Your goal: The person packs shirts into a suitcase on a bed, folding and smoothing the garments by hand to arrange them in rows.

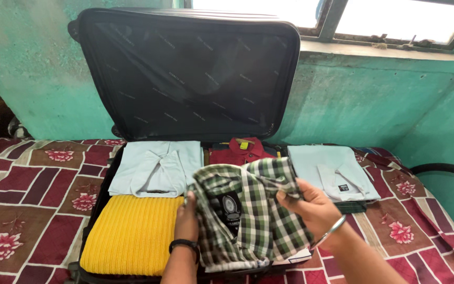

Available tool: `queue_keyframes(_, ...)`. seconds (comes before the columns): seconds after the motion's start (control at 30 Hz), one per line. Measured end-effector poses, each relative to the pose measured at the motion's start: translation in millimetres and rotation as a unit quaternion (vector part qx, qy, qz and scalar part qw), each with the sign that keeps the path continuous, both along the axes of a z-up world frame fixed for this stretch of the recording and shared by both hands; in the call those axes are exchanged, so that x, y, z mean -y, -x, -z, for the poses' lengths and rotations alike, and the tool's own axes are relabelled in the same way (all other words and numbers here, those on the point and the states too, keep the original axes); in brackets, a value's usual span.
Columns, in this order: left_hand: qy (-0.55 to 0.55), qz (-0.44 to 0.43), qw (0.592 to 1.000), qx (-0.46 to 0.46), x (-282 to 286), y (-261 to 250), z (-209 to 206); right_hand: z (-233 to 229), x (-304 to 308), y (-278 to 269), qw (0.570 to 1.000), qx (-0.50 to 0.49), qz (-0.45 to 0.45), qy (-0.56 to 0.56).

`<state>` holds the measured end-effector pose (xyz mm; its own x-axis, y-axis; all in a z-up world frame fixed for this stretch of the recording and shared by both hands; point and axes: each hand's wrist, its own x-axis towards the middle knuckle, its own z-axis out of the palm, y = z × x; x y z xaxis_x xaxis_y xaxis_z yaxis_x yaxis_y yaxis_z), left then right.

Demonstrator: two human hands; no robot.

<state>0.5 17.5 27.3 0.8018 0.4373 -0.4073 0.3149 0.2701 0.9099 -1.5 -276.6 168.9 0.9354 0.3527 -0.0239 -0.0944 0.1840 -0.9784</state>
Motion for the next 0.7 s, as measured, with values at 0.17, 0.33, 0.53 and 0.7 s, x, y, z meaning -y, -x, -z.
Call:
queue_keyframes(0.17,0.240,-0.001,0.967,0.085,10,28,-66,-44,4,-3,0.997,0.044,-0.024,-0.058)
queue_keyframes(0.33,0.312,0.109,0.929,0.169,6,33,-88,-81,11,-12,0.995,-0.032,0.004,-0.093)
queue_keyframes(0.53,0.195,0.118,0.955,0.188,4,10,-100,-36,28,-66,0.986,-0.069,0.151,0.029)
queue_keyframes(0.7,0.002,0.054,0.974,0.219,3,-48,-65,22,24,-106,0.983,-0.041,0.160,0.081)
